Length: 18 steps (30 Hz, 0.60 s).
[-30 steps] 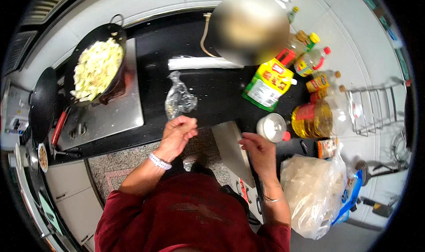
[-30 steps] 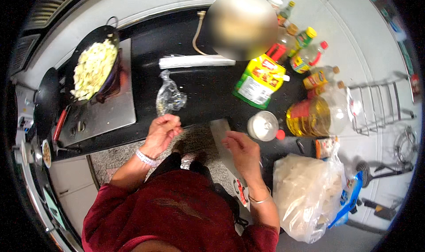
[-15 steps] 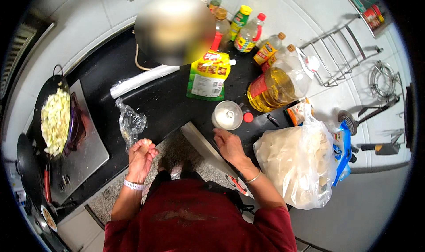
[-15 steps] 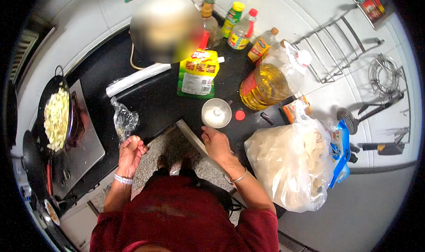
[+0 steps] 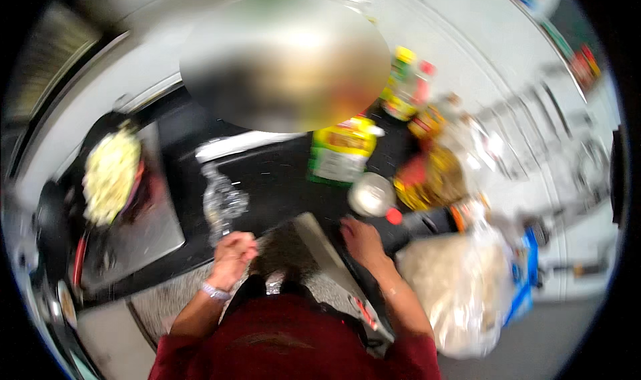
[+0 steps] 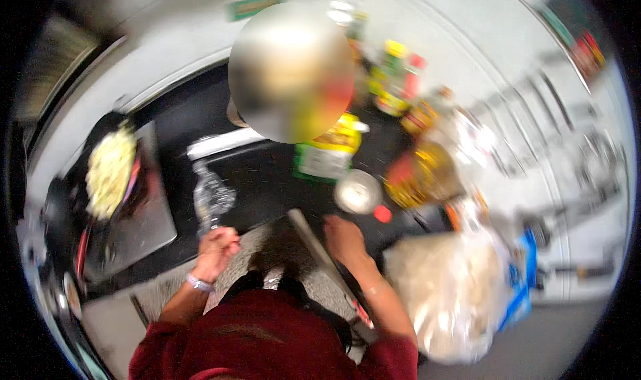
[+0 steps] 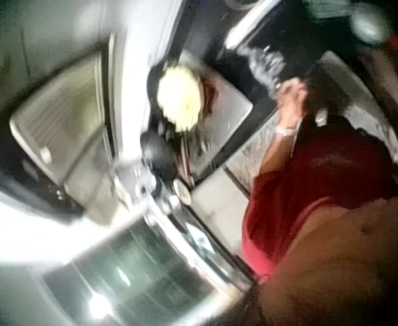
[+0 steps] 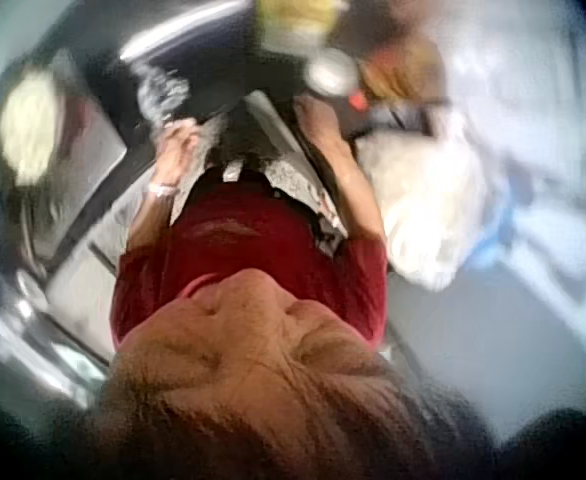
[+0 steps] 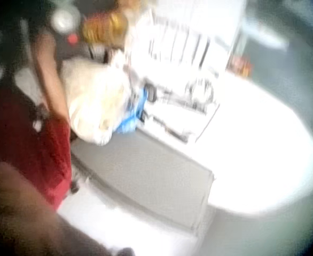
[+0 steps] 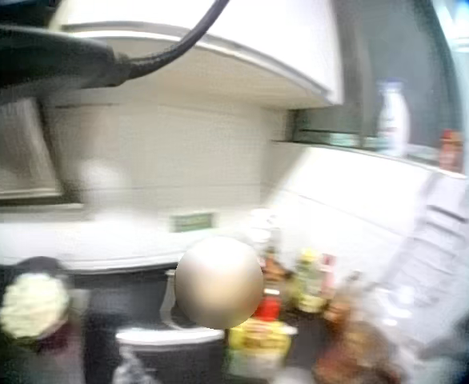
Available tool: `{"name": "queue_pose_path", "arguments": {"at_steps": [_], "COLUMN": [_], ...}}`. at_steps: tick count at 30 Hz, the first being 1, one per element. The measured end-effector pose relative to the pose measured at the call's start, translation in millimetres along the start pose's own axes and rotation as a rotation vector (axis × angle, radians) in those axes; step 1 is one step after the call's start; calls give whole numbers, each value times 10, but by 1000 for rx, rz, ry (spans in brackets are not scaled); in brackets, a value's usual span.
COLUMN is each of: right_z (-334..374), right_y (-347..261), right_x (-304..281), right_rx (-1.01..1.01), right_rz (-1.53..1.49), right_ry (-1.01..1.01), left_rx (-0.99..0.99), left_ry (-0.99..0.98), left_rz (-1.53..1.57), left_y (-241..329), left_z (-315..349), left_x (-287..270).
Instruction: The person washes a vegetable and a tool in the sink, then washes a cutting board and a knife. They then move to a stove to stir vegetables in a pan, add liquid from a cup, and pour oil from a bottle.
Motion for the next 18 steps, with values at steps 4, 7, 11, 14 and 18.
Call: {"name": "queue_pose_path", "arguments": {"at_steps": [4,7,11,14,18], "right_z": [170,251,355,429,610], "right_y": [-481,-818,-1352,-1716,-2235], "right_x": [89,357,470,541,740], "right_rx": [-144,-315,-420,-463,-608], "right_rz": [-152,-222,-236,-226,-169], "right_ry": [-99,-193,-286,-347,-366], "left_rx": [20,23,29,56,65], "left_ry": [-46,75,153,210,208], "left_rz": [32,-18,33,94,239], "left_y": [-128,-198,-307,-281,-273], "left_z": [114,350,554,682,846], "left_x": [-137,-550,-1078,-1409,-1851]}}
Point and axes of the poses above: each hand's wrist, its own z-axis away from the middle knuckle, its own x-axis out of the palm, y = z × x, the point moved 10 cm from there along -z, towards the middle knuckle, and after that the axes turned 10 degrees about y, right-handed, at the moved point
